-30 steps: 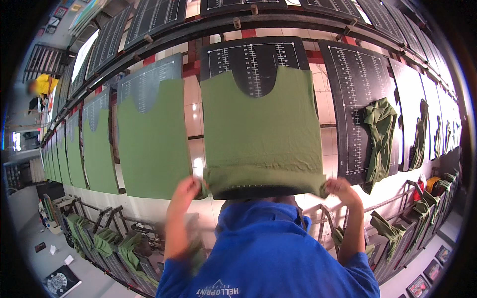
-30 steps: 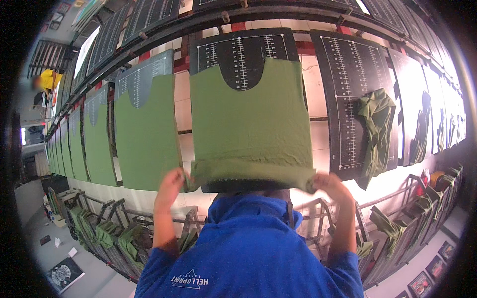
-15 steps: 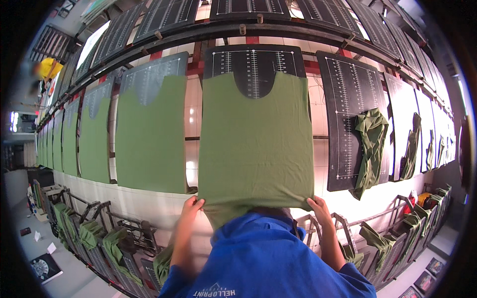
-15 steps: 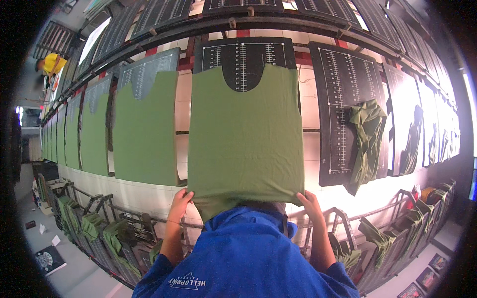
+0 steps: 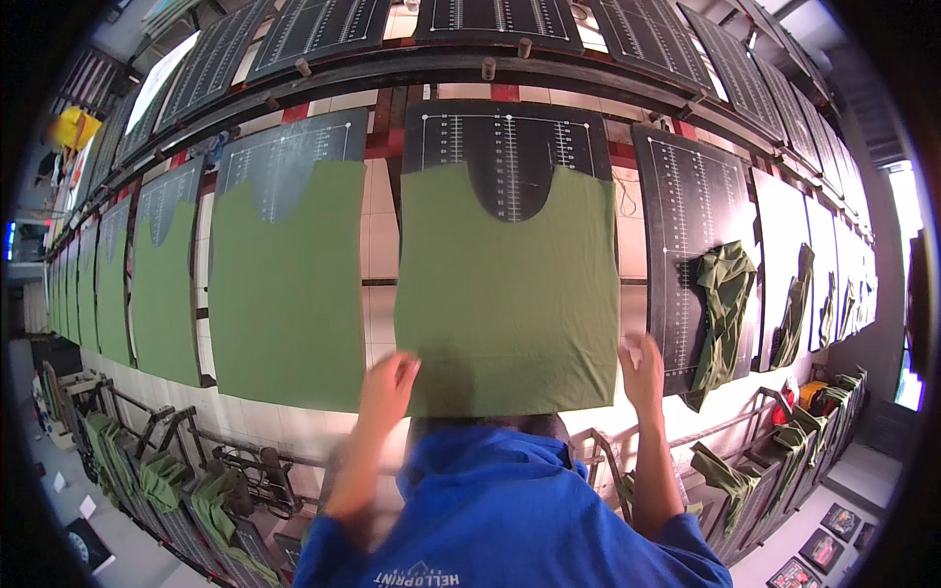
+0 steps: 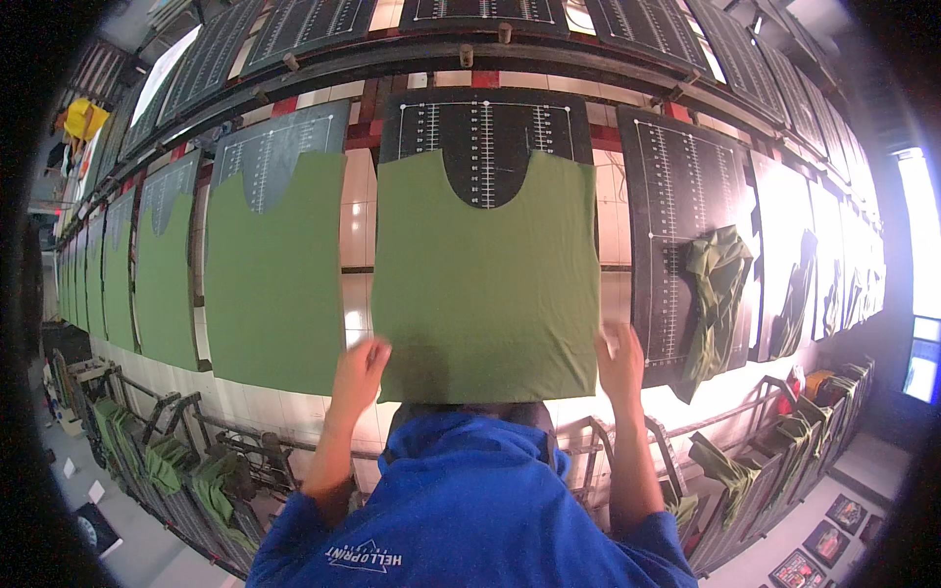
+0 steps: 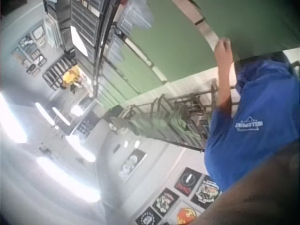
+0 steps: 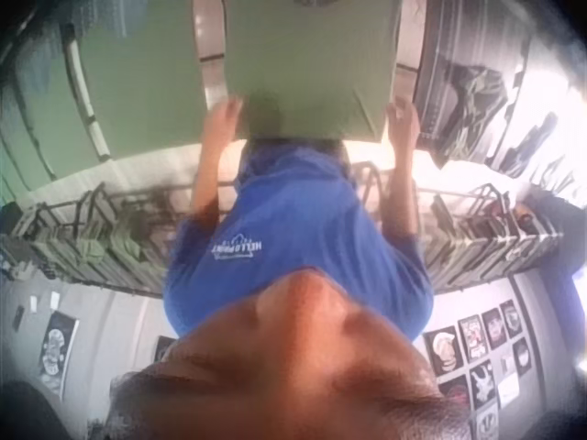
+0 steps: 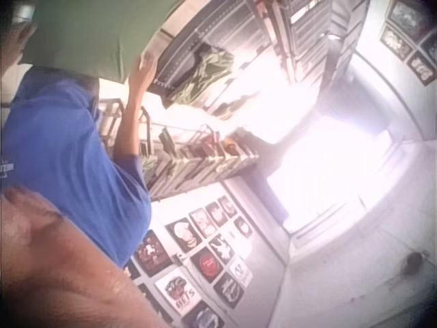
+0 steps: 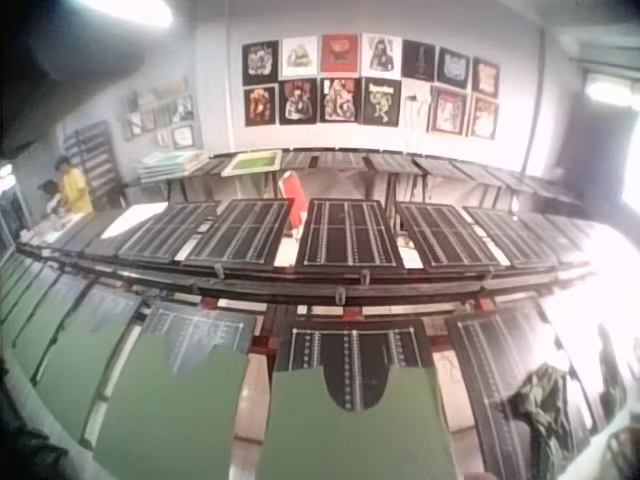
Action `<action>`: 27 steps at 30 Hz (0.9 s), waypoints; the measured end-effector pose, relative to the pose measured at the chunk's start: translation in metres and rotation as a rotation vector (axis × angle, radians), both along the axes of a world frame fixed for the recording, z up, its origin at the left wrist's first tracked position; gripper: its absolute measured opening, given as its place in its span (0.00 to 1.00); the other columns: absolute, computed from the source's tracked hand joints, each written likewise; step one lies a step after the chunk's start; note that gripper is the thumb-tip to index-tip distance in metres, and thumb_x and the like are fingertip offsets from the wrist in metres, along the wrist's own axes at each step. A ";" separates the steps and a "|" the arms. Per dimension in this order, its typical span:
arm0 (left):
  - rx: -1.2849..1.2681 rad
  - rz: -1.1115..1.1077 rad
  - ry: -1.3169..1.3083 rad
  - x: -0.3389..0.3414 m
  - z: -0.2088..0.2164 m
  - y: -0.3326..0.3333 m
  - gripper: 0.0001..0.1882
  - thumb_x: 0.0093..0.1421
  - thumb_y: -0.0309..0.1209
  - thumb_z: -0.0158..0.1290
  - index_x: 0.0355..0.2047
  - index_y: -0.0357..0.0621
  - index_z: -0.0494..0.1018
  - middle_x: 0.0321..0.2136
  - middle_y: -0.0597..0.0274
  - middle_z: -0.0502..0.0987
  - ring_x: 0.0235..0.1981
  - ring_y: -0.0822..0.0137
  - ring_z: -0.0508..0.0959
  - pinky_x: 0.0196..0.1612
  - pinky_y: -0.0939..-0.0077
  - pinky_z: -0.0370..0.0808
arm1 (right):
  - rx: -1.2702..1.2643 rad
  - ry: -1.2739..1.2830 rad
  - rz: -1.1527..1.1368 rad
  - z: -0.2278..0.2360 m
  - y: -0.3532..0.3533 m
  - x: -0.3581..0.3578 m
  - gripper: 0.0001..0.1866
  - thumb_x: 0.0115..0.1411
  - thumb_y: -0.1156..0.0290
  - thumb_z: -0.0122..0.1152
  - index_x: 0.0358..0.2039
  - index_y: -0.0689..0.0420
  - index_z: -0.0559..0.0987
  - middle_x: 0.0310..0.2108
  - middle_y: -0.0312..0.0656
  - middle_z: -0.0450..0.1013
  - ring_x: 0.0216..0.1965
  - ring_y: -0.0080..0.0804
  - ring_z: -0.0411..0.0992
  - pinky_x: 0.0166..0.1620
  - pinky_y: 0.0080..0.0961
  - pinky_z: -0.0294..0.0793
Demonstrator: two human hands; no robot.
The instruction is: The person repeatedly picks up green t-shirts from a rack, unfolds them, and lays them flat on a black screen-printing board. They smooth the fabric with their hands to remove wrinkles and align the shirt within the board's frame before moving to the next shirt.
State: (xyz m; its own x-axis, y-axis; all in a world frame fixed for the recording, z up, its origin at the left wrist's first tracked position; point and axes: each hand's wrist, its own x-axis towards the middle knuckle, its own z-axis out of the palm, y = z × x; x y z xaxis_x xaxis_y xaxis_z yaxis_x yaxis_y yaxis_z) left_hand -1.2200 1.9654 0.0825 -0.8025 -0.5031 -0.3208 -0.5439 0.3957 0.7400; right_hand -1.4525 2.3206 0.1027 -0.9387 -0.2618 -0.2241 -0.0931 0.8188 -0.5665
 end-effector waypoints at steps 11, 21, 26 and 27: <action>-0.753 -0.229 0.268 -0.300 -0.052 -0.103 0.17 0.61 0.27 0.56 0.52 0.44 0.73 0.46 0.54 0.71 0.46 0.52 0.72 0.51 0.57 0.71 | 0.095 0.461 0.443 -0.066 -0.182 -0.223 0.22 0.62 0.65 0.62 0.56 0.55 0.75 0.54 0.44 0.73 0.55 0.44 0.69 0.58 0.40 0.68; -0.582 -0.292 0.441 -0.302 -0.070 -0.123 0.04 0.63 0.29 0.54 0.38 0.45 0.73 0.35 0.58 0.76 0.40 0.51 0.73 0.46 0.58 0.70 | -0.121 0.471 0.521 -0.067 -0.171 -0.245 0.08 0.62 0.68 0.62 0.39 0.55 0.78 0.36 0.43 0.78 0.39 0.45 0.76 0.44 0.39 0.73; -0.478 -0.287 0.350 -0.301 -0.058 -0.135 0.06 0.65 0.32 0.53 0.36 0.44 0.69 0.34 0.55 0.78 0.35 0.46 0.78 0.35 0.55 0.74 | -0.272 0.449 0.458 -0.070 -0.170 -0.253 0.08 0.65 0.65 0.59 0.39 0.55 0.78 0.36 0.44 0.79 0.33 0.51 0.78 0.35 0.39 0.77; -0.507 -0.315 0.366 -0.301 -0.055 -0.138 0.07 0.66 0.32 0.52 0.35 0.43 0.68 0.32 0.55 0.78 0.33 0.45 0.78 0.32 0.55 0.74 | -0.243 0.456 0.473 -0.068 -0.173 -0.257 0.08 0.65 0.65 0.59 0.39 0.55 0.78 0.36 0.44 0.79 0.33 0.50 0.78 0.35 0.39 0.77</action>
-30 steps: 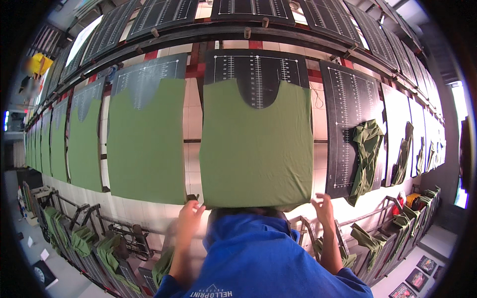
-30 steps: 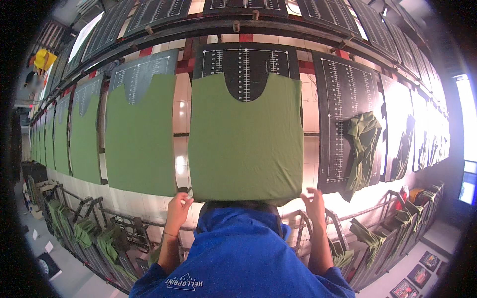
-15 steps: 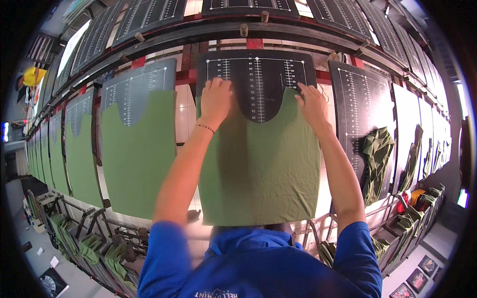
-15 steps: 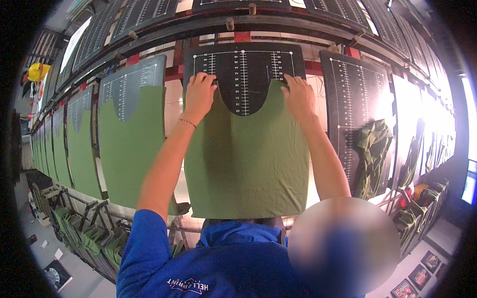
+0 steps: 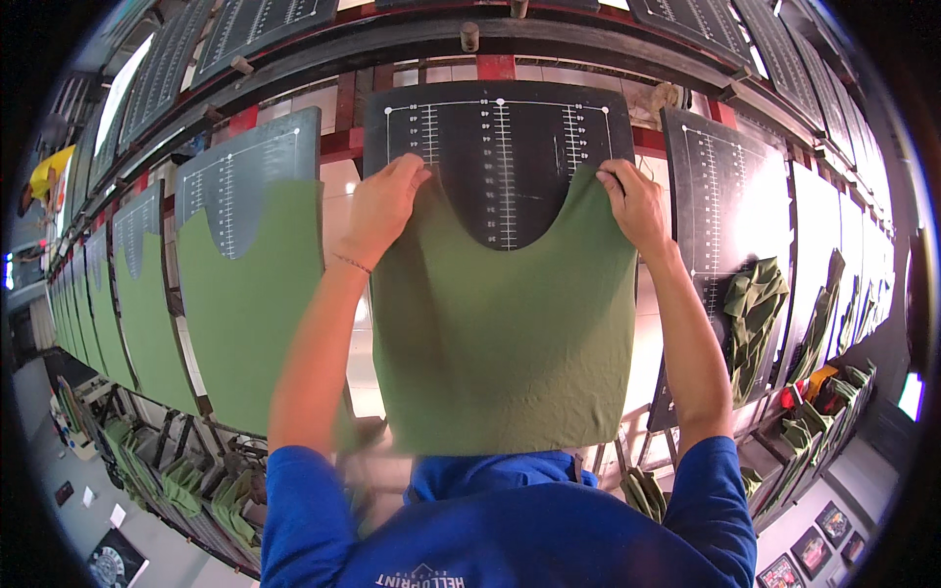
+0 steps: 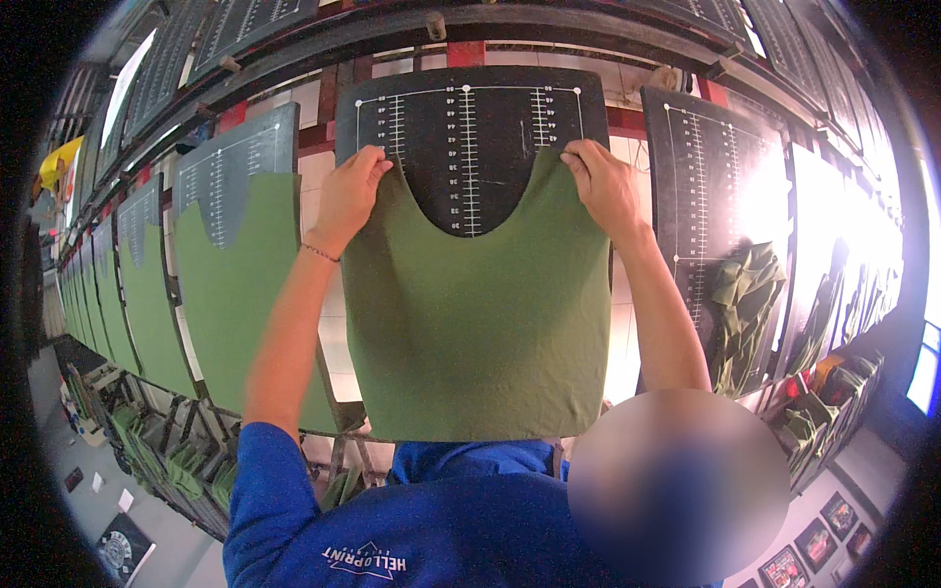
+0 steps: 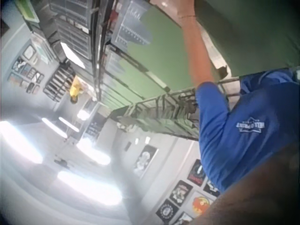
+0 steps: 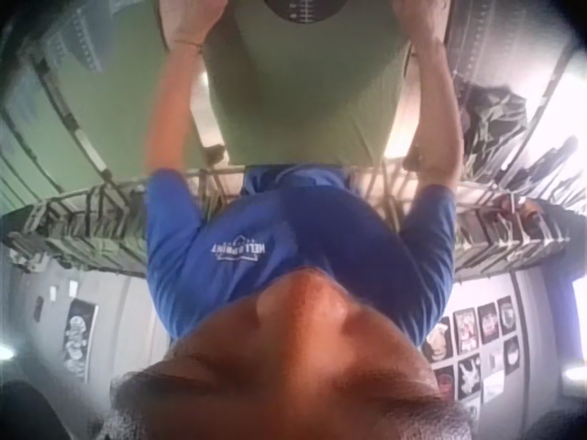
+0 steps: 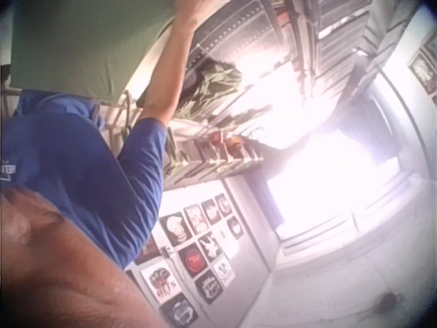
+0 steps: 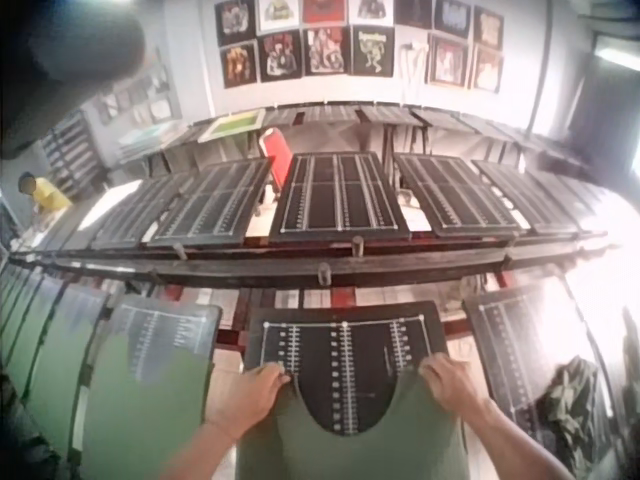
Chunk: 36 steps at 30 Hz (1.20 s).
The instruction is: The person repeatedly picks up green t-shirts from a rack, unfolds them, and lays them flat on a black screen-printing board. They smooth the fabric with their hands to remove wrinkles and align the shirt within the board's frame before moving to the next shirt.
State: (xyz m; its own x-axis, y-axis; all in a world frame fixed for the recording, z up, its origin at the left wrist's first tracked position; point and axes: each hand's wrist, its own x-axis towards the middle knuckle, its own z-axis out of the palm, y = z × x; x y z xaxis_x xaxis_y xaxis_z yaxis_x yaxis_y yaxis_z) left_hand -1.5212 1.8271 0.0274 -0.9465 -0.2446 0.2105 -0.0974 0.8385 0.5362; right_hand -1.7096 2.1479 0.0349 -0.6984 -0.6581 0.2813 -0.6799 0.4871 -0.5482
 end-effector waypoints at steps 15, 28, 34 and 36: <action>-0.145 -0.155 -0.121 -0.029 0.000 -0.030 0.11 0.69 0.38 0.48 0.36 0.45 0.63 0.31 0.53 0.79 0.32 0.43 0.78 0.30 0.50 0.73 | 0.126 0.035 0.014 -0.006 -0.016 -0.029 0.09 0.66 0.62 0.58 0.38 0.53 0.79 0.33 0.44 0.79 0.31 0.48 0.78 0.33 0.39 0.77; -0.182 -0.159 -0.201 -0.040 -0.006 -0.035 0.11 0.69 0.40 0.47 0.37 0.47 0.64 0.36 0.55 0.80 0.36 0.44 0.79 0.35 0.51 0.75 | 0.197 0.045 -0.003 -0.008 -0.021 -0.033 0.12 0.65 0.58 0.59 0.40 0.52 0.78 0.36 0.42 0.79 0.33 0.48 0.78 0.36 0.41 0.76; -0.268 0.109 0.010 0.002 0.013 -0.009 0.18 0.66 0.36 0.53 0.51 0.40 0.69 0.49 0.49 0.74 0.50 0.44 0.73 0.51 0.54 0.71 | 0.143 0.167 -0.232 0.006 0.008 -0.014 0.24 0.62 0.58 0.64 0.54 0.57 0.73 0.51 0.49 0.74 0.50 0.50 0.73 0.52 0.43 0.72; -0.101 0.260 0.051 0.058 0.022 0.015 0.23 0.67 0.35 0.53 0.57 0.36 0.66 0.53 0.44 0.72 0.55 0.44 0.71 0.57 0.56 0.68 | 0.048 -0.051 -0.332 0.008 0.049 0.025 0.26 0.63 0.61 0.63 0.58 0.59 0.71 0.53 0.50 0.72 0.54 0.48 0.72 0.56 0.41 0.70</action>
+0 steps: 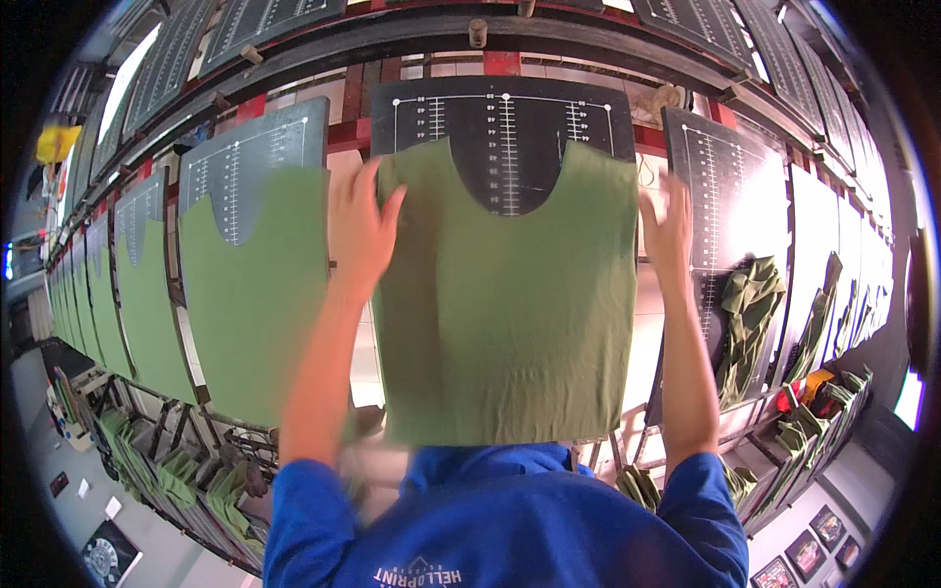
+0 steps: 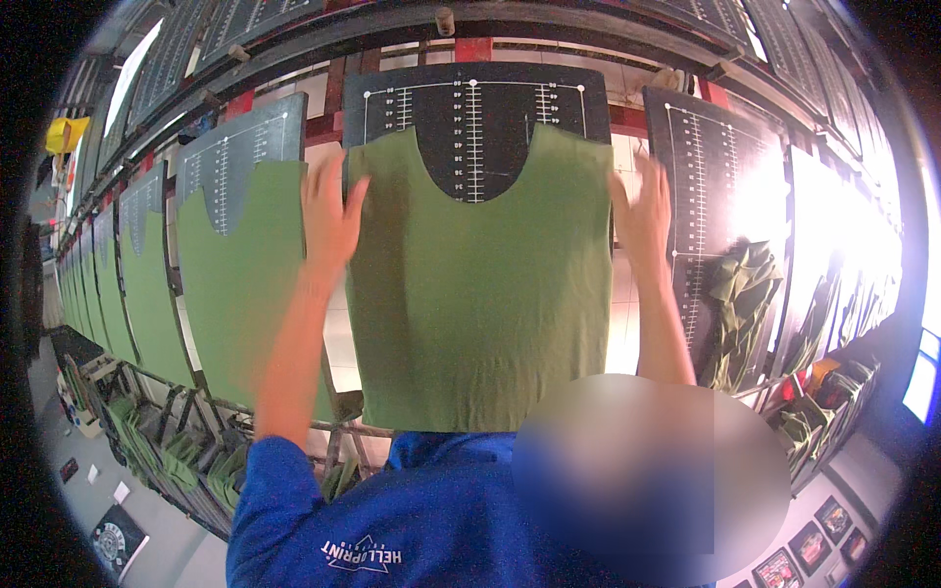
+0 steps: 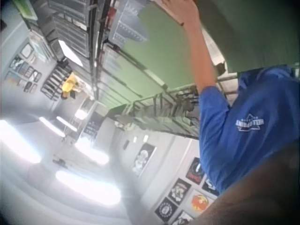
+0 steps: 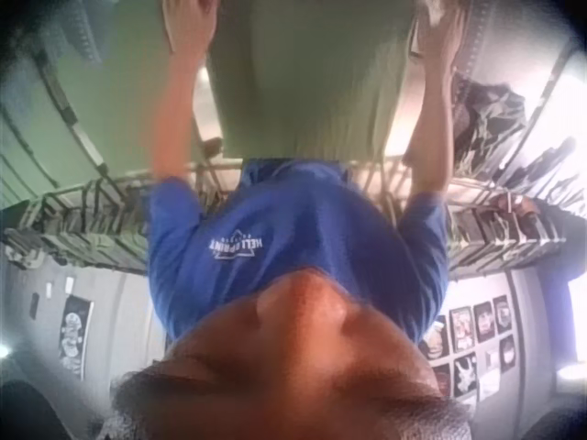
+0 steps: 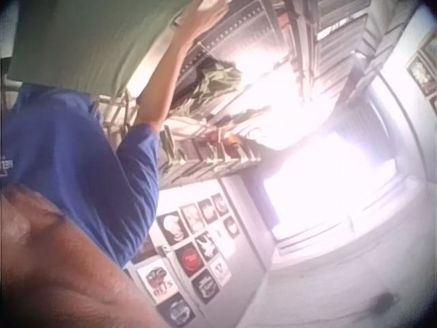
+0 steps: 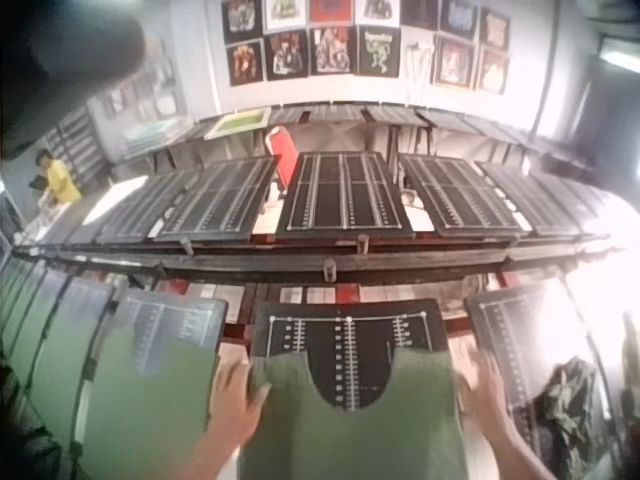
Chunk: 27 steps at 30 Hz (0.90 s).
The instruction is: The person repeatedly picks up green t-shirts from a rack, unfolds them, and lays them flat on a black screen-printing board. They smooth the fabric with their hands to remove wrinkles and align the shirt within the board's frame before moving to the next shirt.
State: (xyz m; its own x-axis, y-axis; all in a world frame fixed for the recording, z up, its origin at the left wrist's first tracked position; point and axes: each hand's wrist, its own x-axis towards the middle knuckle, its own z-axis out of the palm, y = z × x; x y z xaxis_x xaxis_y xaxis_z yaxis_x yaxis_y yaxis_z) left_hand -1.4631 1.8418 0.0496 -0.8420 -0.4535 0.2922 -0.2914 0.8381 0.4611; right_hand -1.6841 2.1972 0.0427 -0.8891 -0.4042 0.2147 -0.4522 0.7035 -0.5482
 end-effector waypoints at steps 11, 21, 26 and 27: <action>1.011 0.423 -0.466 0.336 -0.012 0.158 0.13 0.69 0.35 0.51 0.39 0.34 0.72 0.30 0.64 0.75 0.33 0.75 0.71 0.38 0.76 0.70 | 0.168 -1.184 -0.220 0.010 0.230 0.285 0.17 0.68 0.60 0.57 0.38 0.65 0.79 0.24 0.30 0.71 0.26 0.17 0.65 0.30 0.21 0.65; 0.977 0.435 -0.420 0.342 -0.009 0.157 0.13 0.68 0.35 0.52 0.32 0.37 0.68 0.25 0.69 0.66 0.30 0.76 0.64 0.34 0.76 0.65 | 0.254 -1.049 -0.316 0.043 0.222 0.285 0.15 0.61 0.63 0.65 0.35 0.65 0.81 0.23 0.40 0.75 0.27 0.25 0.71 0.33 0.27 0.71; 1.077 0.399 -0.263 0.323 -0.016 0.145 0.12 0.66 0.34 0.56 0.37 0.38 0.70 0.26 0.72 0.67 0.30 0.77 0.66 0.34 0.78 0.66 | 0.400 -0.875 -0.099 0.046 0.195 0.254 0.15 0.58 0.62 0.67 0.35 0.64 0.82 0.34 0.50 0.80 0.34 0.40 0.78 0.42 0.36 0.75; 1.068 0.390 -0.221 0.310 -0.021 0.136 0.11 0.65 0.33 0.57 0.38 0.38 0.70 0.26 0.73 0.68 0.29 0.79 0.66 0.34 0.79 0.65 | 0.355 -0.516 -0.025 0.033 0.186 0.249 0.15 0.58 0.65 0.67 0.41 0.62 0.80 0.40 0.53 0.78 0.40 0.47 0.77 0.46 0.38 0.74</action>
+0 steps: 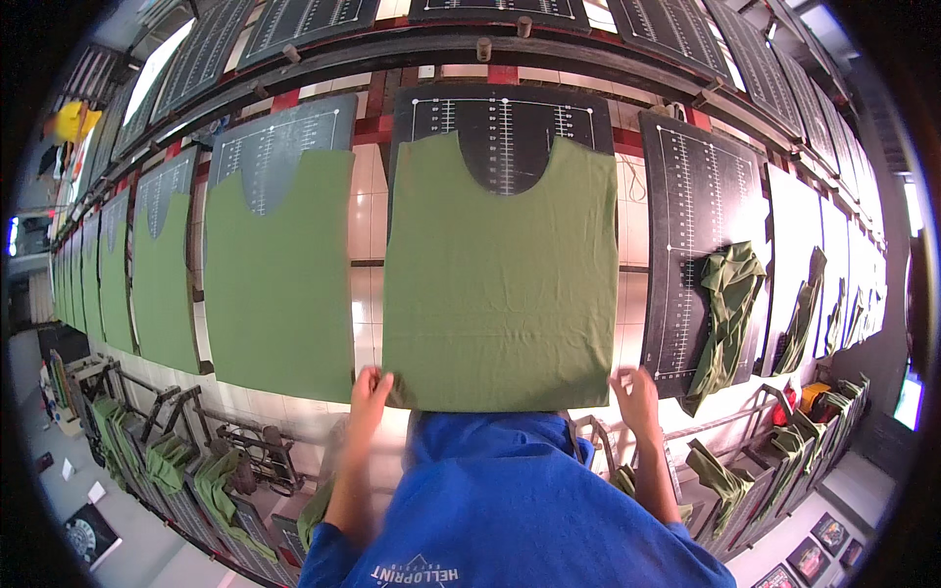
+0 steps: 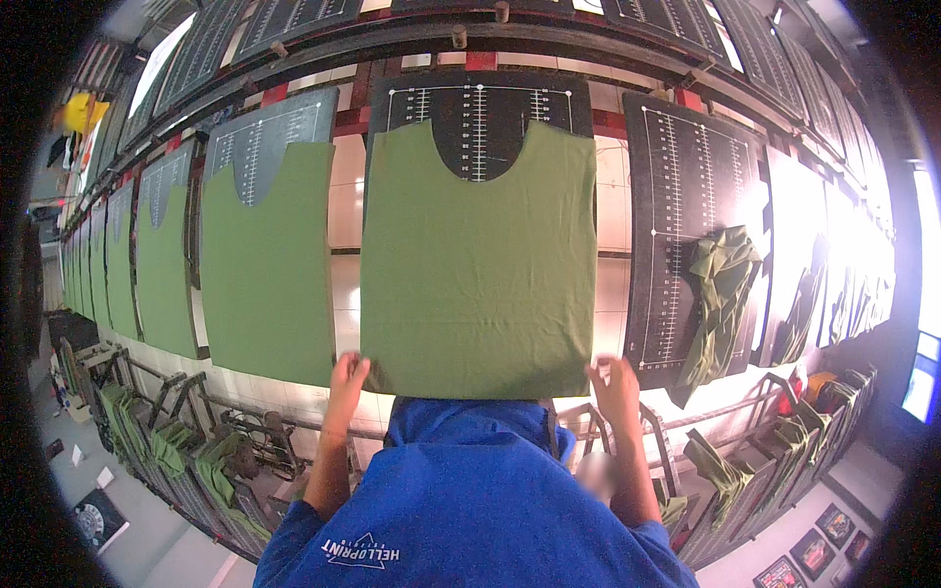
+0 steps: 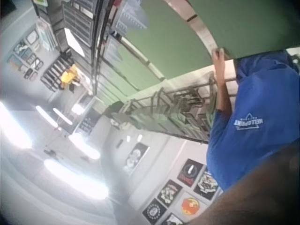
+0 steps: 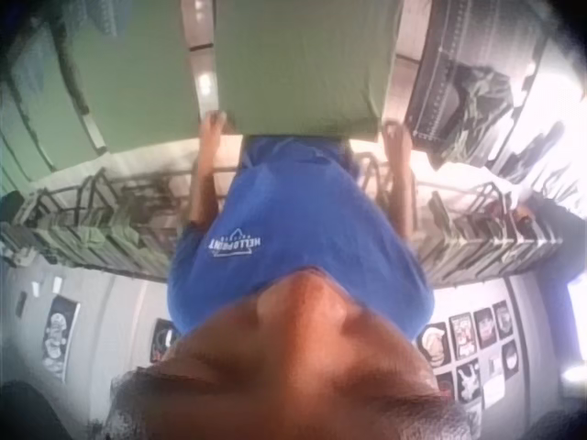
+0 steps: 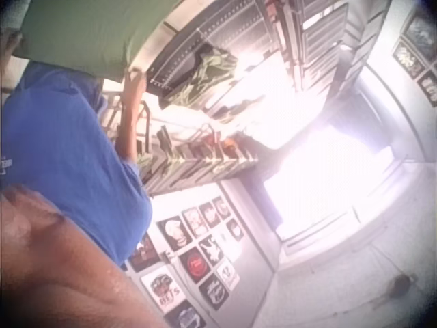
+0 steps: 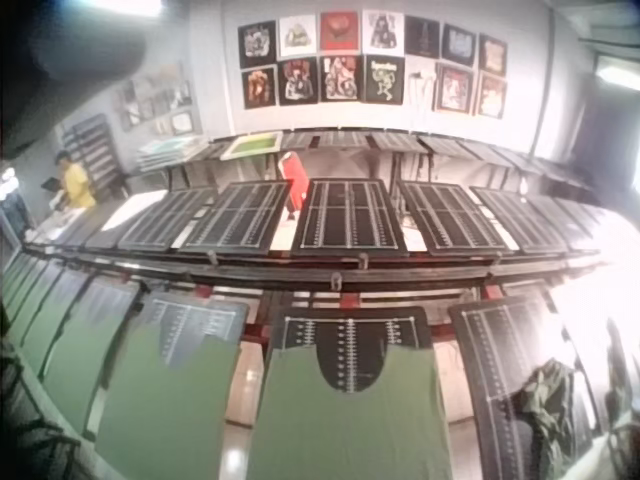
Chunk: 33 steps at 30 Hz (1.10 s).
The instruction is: The person repeatedly picks up green t-shirts from a rack, unfolds them, and lays them flat on a black screen-printing board. They smooth the fabric with their hands to remove wrinkles and align the shirt within the board's frame before moving to the next shirt.
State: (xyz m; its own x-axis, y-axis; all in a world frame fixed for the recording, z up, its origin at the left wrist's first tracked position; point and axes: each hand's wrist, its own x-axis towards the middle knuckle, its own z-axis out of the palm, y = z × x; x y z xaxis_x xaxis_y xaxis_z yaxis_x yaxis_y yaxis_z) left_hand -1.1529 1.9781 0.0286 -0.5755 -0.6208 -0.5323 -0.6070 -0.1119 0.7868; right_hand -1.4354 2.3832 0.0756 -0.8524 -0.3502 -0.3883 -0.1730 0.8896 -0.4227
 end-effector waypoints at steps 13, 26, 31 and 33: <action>-0.295 -0.088 -0.070 -0.184 0.013 -0.117 0.09 0.58 0.25 0.57 0.38 0.37 0.72 0.31 0.60 0.74 0.33 0.67 0.73 0.41 0.74 0.71 | 0.082 0.579 0.460 -0.051 -0.274 -0.130 0.38 0.64 0.46 0.52 0.68 0.56 0.61 0.70 0.51 0.54 0.72 0.54 0.48 0.72 0.55 0.42; -0.549 -0.297 -0.004 -0.353 0.008 -0.163 0.21 0.58 0.35 0.61 0.46 0.33 0.70 0.41 0.40 0.79 0.43 0.40 0.78 0.48 0.54 0.74 | -0.145 0.230 1.397 -0.038 -0.311 -0.077 0.46 0.64 0.37 0.47 0.71 0.57 0.55 0.73 0.42 0.51 0.74 0.37 0.47 0.75 0.39 0.42; -0.309 -0.541 0.029 -0.353 0.002 -0.192 0.19 0.54 0.34 0.63 0.41 0.34 0.75 0.38 0.46 0.80 0.40 0.54 0.80 0.42 0.61 0.75 | -0.150 0.401 1.297 -0.036 -0.386 -0.171 0.46 0.65 0.38 0.46 0.70 0.62 0.56 0.72 0.48 0.50 0.74 0.41 0.46 0.75 0.41 0.41; -0.346 -0.482 0.032 -0.355 0.005 -0.193 0.15 0.53 0.30 0.61 0.38 0.35 0.74 0.34 0.47 0.79 0.37 0.53 0.79 0.41 0.60 0.74 | -0.175 0.479 1.223 -0.046 -0.409 -0.190 0.46 0.65 0.38 0.45 0.70 0.63 0.56 0.72 0.49 0.50 0.74 0.43 0.45 0.74 0.42 0.41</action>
